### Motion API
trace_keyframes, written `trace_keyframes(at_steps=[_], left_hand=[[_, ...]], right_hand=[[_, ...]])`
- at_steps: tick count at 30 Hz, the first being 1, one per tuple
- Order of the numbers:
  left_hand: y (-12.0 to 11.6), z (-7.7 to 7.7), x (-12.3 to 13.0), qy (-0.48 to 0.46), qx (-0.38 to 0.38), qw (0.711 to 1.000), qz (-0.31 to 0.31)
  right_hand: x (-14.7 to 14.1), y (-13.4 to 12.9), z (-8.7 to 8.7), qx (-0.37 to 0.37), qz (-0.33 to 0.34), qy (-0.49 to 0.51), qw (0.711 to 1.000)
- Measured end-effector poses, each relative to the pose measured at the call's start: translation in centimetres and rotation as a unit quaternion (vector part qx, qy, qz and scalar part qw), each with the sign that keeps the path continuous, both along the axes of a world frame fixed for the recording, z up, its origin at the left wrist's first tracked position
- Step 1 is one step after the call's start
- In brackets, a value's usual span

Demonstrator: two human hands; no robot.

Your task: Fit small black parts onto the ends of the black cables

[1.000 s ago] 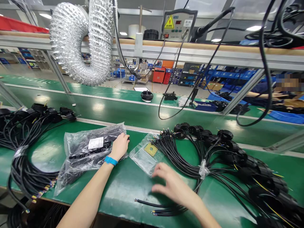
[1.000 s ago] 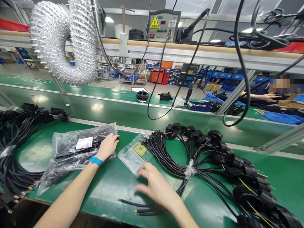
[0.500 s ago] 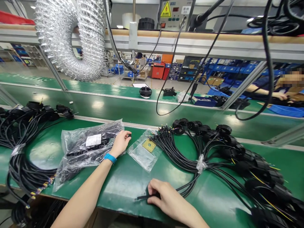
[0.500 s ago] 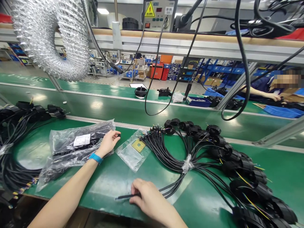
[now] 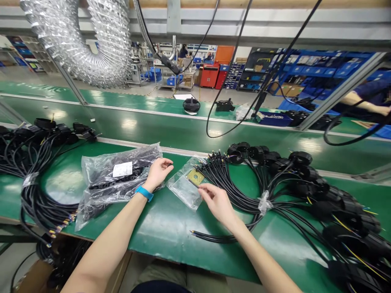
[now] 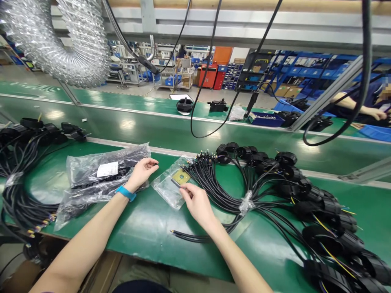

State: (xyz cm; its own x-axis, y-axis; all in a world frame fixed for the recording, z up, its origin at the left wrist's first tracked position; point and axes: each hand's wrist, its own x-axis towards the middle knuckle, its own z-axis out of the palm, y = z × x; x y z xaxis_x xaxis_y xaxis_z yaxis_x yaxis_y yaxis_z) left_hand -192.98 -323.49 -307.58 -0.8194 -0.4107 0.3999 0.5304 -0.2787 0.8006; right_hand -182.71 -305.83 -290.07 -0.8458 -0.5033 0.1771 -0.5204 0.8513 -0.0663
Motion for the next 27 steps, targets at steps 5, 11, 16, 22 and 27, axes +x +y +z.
trace_keyframes(at_steps=[5,11,16,22,27], left_hand=[[0.4,0.0,0.0,0.008,0.009,1.000,-0.018],[0.6,0.7,0.8,0.020,0.032,0.997,-0.063],[1.0,1.6,1.7,0.025,0.131,0.972,-0.191],[2.7,2.7,3.1,0.045,0.303,0.871,-0.385],[3.2,3.3,4.1,0.067,0.334,0.822,-0.456]], right_hand=[[-2.6,1.9,-0.5,0.171,0.078,0.288,0.939],[-3.3,3.2,-1.3,0.277,0.092,0.329,0.898],[-3.0,2.7,-1.0,0.266,0.089,0.312,0.908],[-1.4,1.4,-0.4,0.003,0.084,0.167,0.982],[-0.9,1.0,-0.7,-0.047,0.083,0.097,0.991]])
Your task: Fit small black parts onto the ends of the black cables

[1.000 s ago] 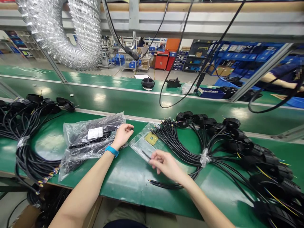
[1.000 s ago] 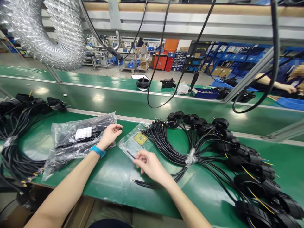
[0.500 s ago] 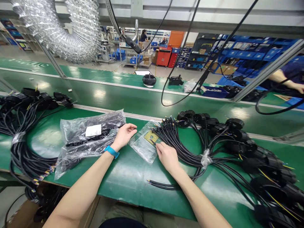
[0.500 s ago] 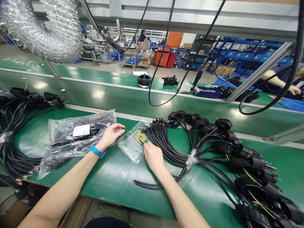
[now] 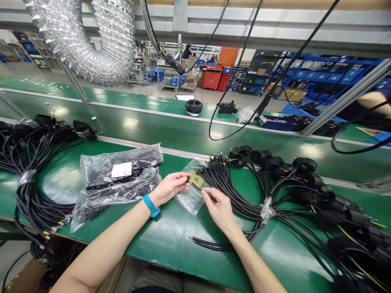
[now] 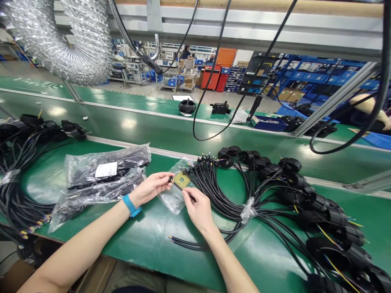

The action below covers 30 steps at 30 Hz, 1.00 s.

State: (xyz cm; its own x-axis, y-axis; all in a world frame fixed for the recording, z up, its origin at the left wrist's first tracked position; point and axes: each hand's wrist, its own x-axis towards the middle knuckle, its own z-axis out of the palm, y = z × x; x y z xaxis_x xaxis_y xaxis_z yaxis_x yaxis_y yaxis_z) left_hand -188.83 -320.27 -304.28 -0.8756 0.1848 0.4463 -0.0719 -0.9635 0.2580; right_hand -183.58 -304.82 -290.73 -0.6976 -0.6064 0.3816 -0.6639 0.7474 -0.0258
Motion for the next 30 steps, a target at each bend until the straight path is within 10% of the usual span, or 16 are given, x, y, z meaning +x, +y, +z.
trace_keyframes(at_steps=[6,12,21,30], left_hand=[[-0.2,-0.1,0.1,0.028,-0.045,0.998,0.030],[-1.0,0.2,0.4,0.086,-0.213,0.951,0.205],[0.2,0.0,0.9,0.089,-0.184,0.973,0.108],[0.5,0.5,1.9,0.073,-0.146,0.976,0.141]], right_hand=[[0.0,0.2,0.2,-0.020,-0.005,-0.033,0.999],[0.1,0.5,0.6,0.110,0.039,0.135,0.984],[0.5,0.4,0.4,0.234,0.083,0.301,0.921],[0.9,0.2,0.1,0.265,0.101,0.330,0.900]])
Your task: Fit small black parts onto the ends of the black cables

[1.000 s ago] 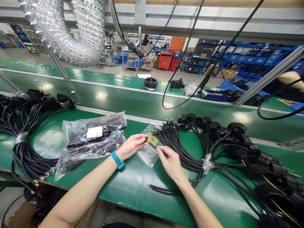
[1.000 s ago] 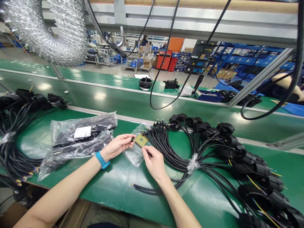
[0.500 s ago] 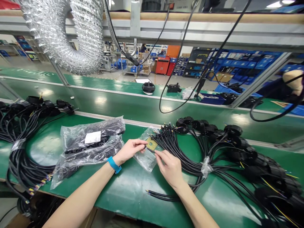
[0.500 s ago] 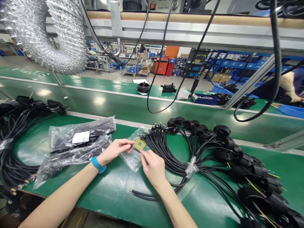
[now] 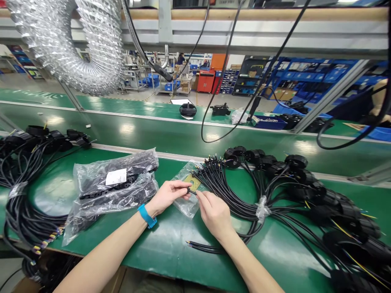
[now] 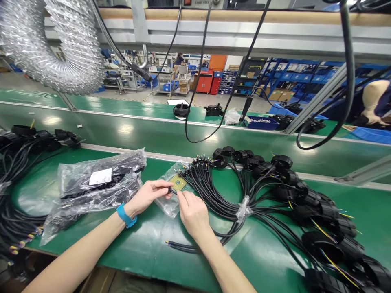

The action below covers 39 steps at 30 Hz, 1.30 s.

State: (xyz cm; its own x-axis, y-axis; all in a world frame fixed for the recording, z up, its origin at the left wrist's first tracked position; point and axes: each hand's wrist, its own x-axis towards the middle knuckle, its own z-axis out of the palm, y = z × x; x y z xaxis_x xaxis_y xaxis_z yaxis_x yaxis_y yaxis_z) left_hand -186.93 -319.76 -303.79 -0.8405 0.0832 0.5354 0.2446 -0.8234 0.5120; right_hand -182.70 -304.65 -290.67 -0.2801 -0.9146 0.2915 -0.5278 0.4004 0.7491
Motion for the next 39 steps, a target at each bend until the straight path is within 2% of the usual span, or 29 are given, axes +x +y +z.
trace_keyframes(at_steps=[5,9,10,12,16,18,20,21,22,24,26,28,30,33,39], left_hand=[[0.4,0.4,0.8,-0.012,-0.013,0.997,0.079],[0.6,0.3,0.8,0.007,-0.018,0.994,0.109],[0.6,0.2,0.8,0.012,-0.020,0.993,0.113],[0.5,0.3,1.0,0.028,-0.031,0.990,0.134],[0.1,0.6,1.6,0.074,-0.077,0.965,0.239],[0.0,0.7,1.8,0.091,-0.093,0.951,0.282],[0.1,0.7,1.8,0.087,-0.097,0.948,0.290],[0.2,0.7,1.7,0.077,-0.092,0.953,0.276],[0.2,0.7,1.6,0.063,-0.080,0.964,0.247],[0.3,0.8,1.5,0.026,-0.041,0.987,0.151],[0.3,0.9,1.5,-0.012,-0.008,0.999,0.051],[0.1,1.0,1.4,-0.035,-0.003,0.999,-0.021],[0.0,1.0,1.3,-0.037,-0.009,0.997,-0.066],[-0.1,0.7,1.0,-0.034,-0.004,0.994,-0.106],[0.0,0.3,0.6,-0.054,-0.011,0.994,-0.098]], right_hand=[[0.4,-0.3,-0.2,-0.031,-0.041,-0.028,0.998],[0.4,-0.3,-0.3,-0.136,-0.074,-0.152,0.976],[0.3,-0.3,-0.3,-0.171,-0.085,-0.195,0.962],[0.2,-0.3,-0.2,-0.248,-0.117,-0.293,0.916],[-0.3,-0.3,0.2,-0.354,-0.168,-0.444,0.806],[-0.4,-0.3,0.2,-0.381,-0.176,-0.476,0.773],[-0.5,-0.3,0.1,-0.398,-0.173,-0.483,0.760],[-0.5,-0.3,0.1,-0.400,-0.165,-0.472,0.768],[-0.4,-0.3,0.0,-0.393,-0.151,-0.451,0.787],[-0.1,-0.3,-0.1,-0.351,-0.111,-0.378,0.849],[0.2,-0.4,0.0,-0.275,-0.061,-0.280,0.918],[0.5,-0.4,0.1,-0.193,-0.021,-0.195,0.961],[0.5,-0.4,0.2,-0.130,-0.005,-0.141,0.981],[0.4,-0.2,0.3,-0.078,-0.006,-0.094,0.993],[0.5,0.2,0.4,-0.045,-0.011,-0.057,0.997]])
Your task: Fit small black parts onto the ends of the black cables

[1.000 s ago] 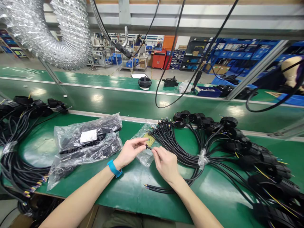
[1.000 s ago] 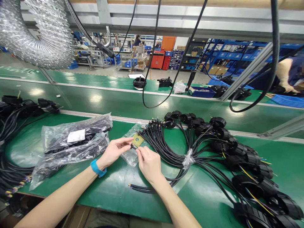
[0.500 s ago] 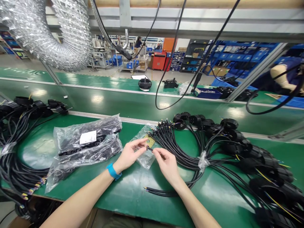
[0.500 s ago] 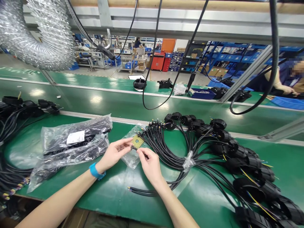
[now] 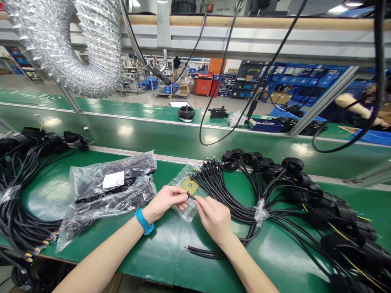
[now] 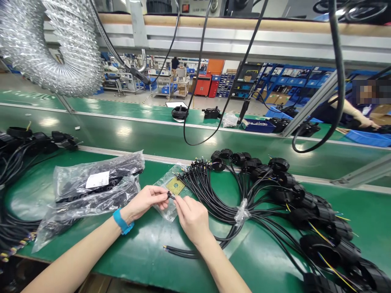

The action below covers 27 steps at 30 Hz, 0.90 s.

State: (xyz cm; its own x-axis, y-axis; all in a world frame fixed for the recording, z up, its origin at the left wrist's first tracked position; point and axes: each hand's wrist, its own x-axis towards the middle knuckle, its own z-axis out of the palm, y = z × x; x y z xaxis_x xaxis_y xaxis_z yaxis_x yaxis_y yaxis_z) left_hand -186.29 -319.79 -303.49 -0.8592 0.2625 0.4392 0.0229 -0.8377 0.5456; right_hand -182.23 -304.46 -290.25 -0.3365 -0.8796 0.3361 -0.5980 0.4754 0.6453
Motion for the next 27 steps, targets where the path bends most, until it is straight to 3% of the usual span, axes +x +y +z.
trace_keyframes(at_steps=[6,11,17,27], left_hand=[[0.1,0.3,0.3,0.040,-0.010,0.997,0.059],[0.2,0.5,0.7,0.062,-0.050,0.985,0.153],[0.2,0.6,1.4,0.120,-0.110,0.952,0.258],[0.7,0.5,2.0,0.156,-0.127,0.904,0.378]], right_hand=[[0.4,-0.1,0.0,-0.011,-0.003,-0.018,1.000],[0.5,-0.2,-0.2,-0.080,-0.020,-0.125,0.989],[0.4,-0.1,-0.3,-0.172,-0.051,-0.248,0.952],[0.2,0.0,-1.1,-0.272,-0.104,-0.364,0.885]])
